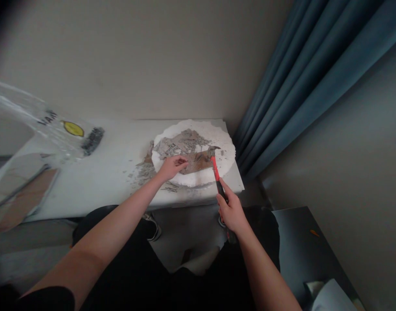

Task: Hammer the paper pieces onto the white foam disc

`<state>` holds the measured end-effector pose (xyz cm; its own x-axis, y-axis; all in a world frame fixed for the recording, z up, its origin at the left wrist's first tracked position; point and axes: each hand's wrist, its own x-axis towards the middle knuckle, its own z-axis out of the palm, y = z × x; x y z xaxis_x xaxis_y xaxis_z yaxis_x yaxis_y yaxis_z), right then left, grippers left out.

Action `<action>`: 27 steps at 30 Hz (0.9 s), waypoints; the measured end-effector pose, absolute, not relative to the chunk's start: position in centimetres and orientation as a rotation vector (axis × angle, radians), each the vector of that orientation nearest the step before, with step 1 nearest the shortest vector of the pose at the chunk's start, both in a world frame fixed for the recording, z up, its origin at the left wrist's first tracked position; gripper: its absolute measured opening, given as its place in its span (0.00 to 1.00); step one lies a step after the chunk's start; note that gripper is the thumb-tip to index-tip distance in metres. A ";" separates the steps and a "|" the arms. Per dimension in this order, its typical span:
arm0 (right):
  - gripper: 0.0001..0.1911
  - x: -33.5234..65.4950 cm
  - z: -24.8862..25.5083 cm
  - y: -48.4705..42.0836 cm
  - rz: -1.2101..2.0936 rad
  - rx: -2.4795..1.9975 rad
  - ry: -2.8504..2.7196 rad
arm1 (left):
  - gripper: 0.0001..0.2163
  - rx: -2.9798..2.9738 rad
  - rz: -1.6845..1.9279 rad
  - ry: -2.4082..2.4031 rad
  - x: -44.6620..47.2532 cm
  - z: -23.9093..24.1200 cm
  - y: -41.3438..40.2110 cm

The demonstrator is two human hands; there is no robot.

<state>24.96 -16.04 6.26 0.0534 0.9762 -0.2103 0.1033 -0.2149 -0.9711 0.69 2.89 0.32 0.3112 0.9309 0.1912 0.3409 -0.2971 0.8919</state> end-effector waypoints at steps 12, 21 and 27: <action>0.37 25.0 6.2 -16.0 1.280 -1.474 -1.174 | 0.11 1.675 1.030 1.077 1.2 -0.2 2.0; 0.37 25.0 6.3 -16.0 1.265 -1.499 -1.174 | 0.11 1.705 1.039 1.077 1.4 -0.3 1.9; 0.36 25.1 6.3 -16.0 1.272 -1.494 -1.189 | 0.11 1.712 1.044 1.084 1.5 -0.5 1.9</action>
